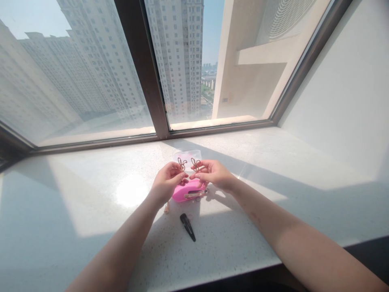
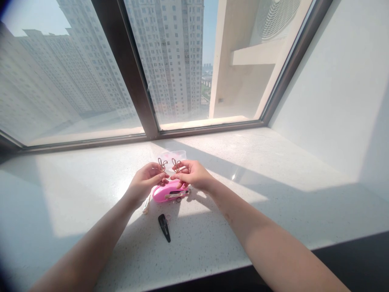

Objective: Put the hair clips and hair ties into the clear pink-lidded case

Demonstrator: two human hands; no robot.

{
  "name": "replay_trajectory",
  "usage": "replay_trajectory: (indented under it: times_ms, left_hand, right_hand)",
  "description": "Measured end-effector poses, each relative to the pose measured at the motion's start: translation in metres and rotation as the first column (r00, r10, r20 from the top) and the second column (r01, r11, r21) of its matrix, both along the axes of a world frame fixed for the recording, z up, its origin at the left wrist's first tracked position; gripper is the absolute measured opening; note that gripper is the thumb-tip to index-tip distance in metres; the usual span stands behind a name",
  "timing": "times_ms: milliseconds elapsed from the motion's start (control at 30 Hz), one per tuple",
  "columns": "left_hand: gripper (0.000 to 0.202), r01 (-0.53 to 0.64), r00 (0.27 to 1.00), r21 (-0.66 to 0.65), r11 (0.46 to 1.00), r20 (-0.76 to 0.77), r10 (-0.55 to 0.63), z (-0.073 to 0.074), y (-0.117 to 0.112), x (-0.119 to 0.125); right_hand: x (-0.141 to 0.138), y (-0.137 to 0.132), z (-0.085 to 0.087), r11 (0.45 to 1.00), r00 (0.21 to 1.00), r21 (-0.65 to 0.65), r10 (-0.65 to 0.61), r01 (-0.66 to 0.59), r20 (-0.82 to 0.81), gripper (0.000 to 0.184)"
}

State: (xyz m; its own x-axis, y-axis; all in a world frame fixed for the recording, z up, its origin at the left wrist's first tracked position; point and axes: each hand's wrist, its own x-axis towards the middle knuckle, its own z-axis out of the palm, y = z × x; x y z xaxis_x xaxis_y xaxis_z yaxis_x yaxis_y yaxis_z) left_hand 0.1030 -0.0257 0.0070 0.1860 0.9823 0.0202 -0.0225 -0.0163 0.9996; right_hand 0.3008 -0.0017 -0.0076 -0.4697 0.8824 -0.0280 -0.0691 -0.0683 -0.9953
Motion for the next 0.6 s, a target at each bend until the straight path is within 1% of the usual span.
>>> replay_trajectory:
  times_ms: [167,400,600]
  left_hand:
    - [0.02,0.005,1.0,0.007,1.0,-0.022,-0.005,-0.0013,0.0006,-0.0009]
    - [0.02,0.013,1.0,0.011,1.0,-0.02,-0.013,-0.0025,0.0011,-0.0015]
    - [0.021,-0.025,0.999,0.023,0.999,-0.02,0.025,-0.0017,0.0014,0.0]
  right_hand:
    - [0.0006,0.0013,-0.0024,1.0,1.0,0.009,0.005,-0.005,0.006,0.036]
    - [0.001,0.0006,-0.0005,1.0,1.0,0.014,0.006,-0.006,0.005,0.036]
    - [0.0014,0.0009,-0.0017,1.0,1.0,0.016,0.004,-0.004,0.001,0.034]
